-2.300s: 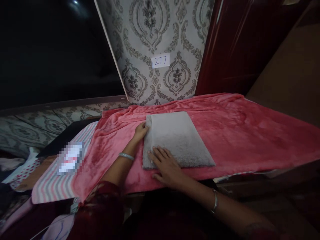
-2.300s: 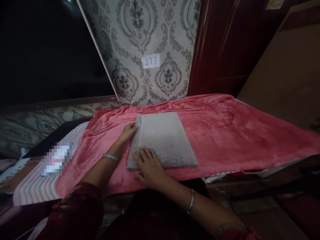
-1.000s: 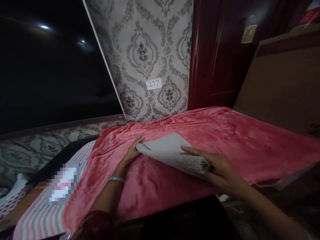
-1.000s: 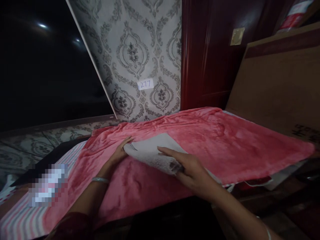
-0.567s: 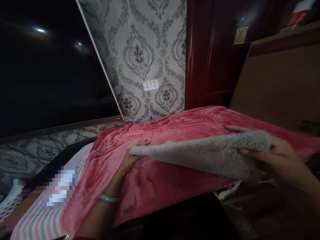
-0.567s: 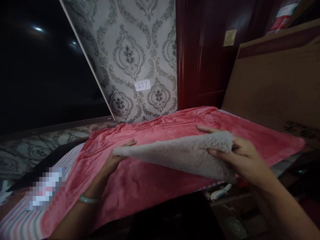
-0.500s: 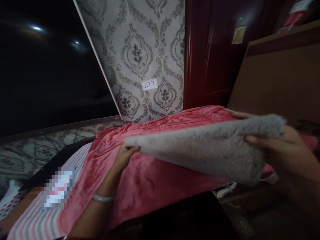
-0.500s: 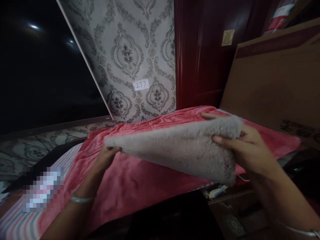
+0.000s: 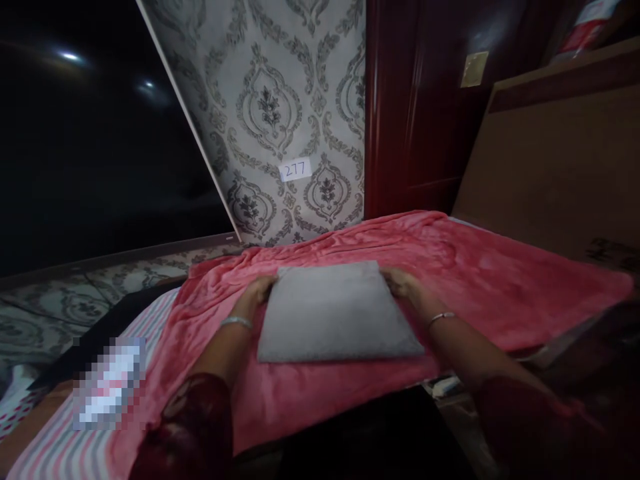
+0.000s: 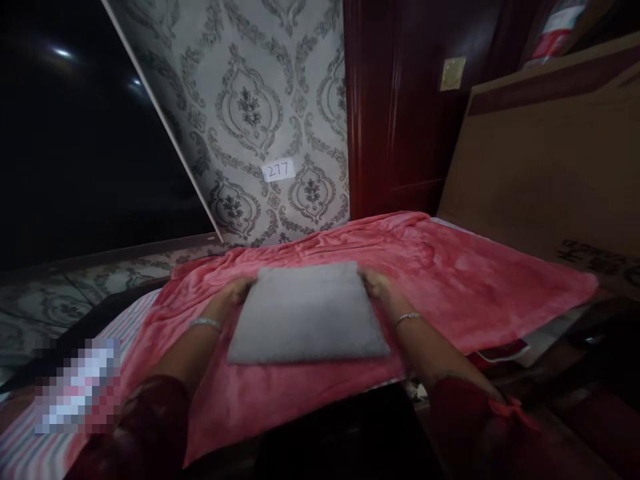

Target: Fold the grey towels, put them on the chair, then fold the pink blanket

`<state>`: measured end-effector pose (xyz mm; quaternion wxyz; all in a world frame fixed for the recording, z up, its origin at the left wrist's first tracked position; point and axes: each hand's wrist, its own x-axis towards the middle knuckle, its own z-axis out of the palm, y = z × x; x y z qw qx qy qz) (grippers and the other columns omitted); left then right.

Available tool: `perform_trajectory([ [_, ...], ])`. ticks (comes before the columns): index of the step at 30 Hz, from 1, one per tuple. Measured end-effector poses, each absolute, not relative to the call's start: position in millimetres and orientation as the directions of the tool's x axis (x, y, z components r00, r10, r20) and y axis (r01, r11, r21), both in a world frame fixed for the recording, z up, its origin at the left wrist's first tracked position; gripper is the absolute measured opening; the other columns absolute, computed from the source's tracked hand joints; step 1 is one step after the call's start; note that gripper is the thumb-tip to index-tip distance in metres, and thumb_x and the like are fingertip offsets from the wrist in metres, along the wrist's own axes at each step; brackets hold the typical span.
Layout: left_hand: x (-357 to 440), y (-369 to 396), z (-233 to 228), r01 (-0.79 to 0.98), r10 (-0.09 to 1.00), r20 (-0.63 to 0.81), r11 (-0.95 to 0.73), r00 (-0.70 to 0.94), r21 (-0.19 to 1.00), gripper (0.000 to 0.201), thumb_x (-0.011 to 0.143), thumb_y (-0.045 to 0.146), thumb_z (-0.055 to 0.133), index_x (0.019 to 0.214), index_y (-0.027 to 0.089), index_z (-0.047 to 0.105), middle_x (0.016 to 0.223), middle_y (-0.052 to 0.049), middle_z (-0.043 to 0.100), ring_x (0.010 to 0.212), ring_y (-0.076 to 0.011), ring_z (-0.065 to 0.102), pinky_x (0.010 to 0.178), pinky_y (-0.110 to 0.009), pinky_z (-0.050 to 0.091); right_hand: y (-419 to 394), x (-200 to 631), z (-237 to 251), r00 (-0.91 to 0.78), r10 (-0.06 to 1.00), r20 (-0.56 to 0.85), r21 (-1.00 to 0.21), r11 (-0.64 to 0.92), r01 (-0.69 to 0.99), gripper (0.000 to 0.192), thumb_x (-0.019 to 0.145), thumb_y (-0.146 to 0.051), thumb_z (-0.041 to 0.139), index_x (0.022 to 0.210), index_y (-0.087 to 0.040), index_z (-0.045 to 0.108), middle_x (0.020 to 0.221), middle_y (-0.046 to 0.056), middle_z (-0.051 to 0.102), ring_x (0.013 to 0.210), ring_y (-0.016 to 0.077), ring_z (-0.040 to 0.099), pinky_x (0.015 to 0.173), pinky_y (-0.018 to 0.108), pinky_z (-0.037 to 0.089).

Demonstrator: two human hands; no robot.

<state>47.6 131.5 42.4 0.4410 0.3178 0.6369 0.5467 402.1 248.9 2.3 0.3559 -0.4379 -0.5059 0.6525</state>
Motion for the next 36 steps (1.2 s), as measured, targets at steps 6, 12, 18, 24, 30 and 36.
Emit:
perform_trajectory([
  [6, 25.7, 135.9, -4.0, -0.106, 0.891, -0.261, 0.239, -0.372, 0.965, 0.047, 0.070, 0.036, 0.081, 0.106, 0.008, 0.072, 0.097, -0.015, 0.077, 0.081, -0.0253, 0.073, 0.072, -0.032, 0.056, 254.2, 409.1, -39.3, -0.347, 0.920, -0.182, -0.977, -0.209, -0.042, 0.035, 0.086, -0.042, 0.058, 0.110, -0.020, 0.070, 0.101, 0.012, 0.075, 0.091, 0.0242, 0.072, 0.080, 0.033, 0.059],
  [12, 21.2, 143.9, -9.0, -0.024, 0.905, -0.158, 0.162, -0.394, 0.986, 0.103, 0.057, 0.025, 0.092, 0.150, 0.026, 0.047, 0.158, -0.015, 0.043, 0.125, -0.0284, 0.061, 0.089, -0.031, 0.054, 258.8, 394.7, -42.4, -0.212, 0.974, -0.085, -0.996, -0.074, 0.057, 0.096, 0.068, -0.035, 0.080, 0.154, -0.024, 0.039, 0.140, 0.011, 0.060, 0.111, 0.0270, 0.066, 0.092, 0.040, 0.057],
  [18, 23.8, 136.7, -10.9, -0.033, 0.915, -0.201, 0.203, -0.348, 0.979, 0.111, 0.066, 0.027, 0.086, 0.160, 0.029, 0.027, 0.147, -0.018, 0.055, 0.103, -0.0261, 0.071, 0.083, -0.036, 0.057, 233.7, 404.0, -41.8, -0.185, 0.974, -0.129, -0.992, -0.129, 0.012, 0.103, 0.071, -0.034, 0.076, 0.160, -0.024, 0.025, 0.131, 0.012, 0.066, 0.095, 0.0270, 0.070, 0.078, 0.039, 0.059],
  [24, 35.3, 139.3, 2.0, -0.024, 0.895, -0.181, 0.187, -0.408, 0.982, 0.099, 0.064, 0.019, 0.085, 0.154, 0.022, 0.043, 0.161, -0.017, 0.039, 0.118, -0.0257, 0.064, 0.079, -0.026, 0.056, 207.2, 419.1, -49.4, -0.256, 0.950, -0.181, -0.983, -0.184, 0.012, 0.061, 0.073, -0.037, 0.075, 0.130, -0.020, 0.058, 0.115, 0.010, 0.072, 0.087, 0.0241, 0.070, 0.070, 0.033, 0.058],
  [30, 52.0, 128.1, 38.3, -0.034, 0.913, -0.115, 0.111, -0.391, 0.993, 0.096, 0.062, 0.006, 0.075, 0.152, 0.024, 0.046, 0.136, -0.013, 0.064, 0.068, -0.0120, 0.064, 0.054, -0.021, 0.047, 216.3, 417.0, -18.5, -0.370, 0.923, -0.101, -0.990, -0.057, 0.127, 0.053, 0.072, -0.024, 0.069, 0.125, -0.020, 0.064, 0.113, 0.006, 0.074, 0.091, 0.0230, 0.069, 0.080, 0.034, 0.057],
  [36, 74.1, 60.9, 93.6, -0.154, 0.882, 0.096, -0.186, -0.461, 0.971, 0.069, 0.059, 0.008, 0.075, 0.127, 0.020, 0.067, 0.102, -0.003, 0.072, 0.068, -0.0097, 0.061, 0.058, -0.018, 0.049, 268.5, 407.7, 79.5, -0.537, 0.843, 0.037, -0.947, 0.201, 0.251, 0.045, 0.073, -0.021, 0.071, 0.118, -0.019, 0.071, 0.109, 0.005, 0.076, 0.095, 0.0239, 0.069, 0.093, 0.039, 0.055],
])
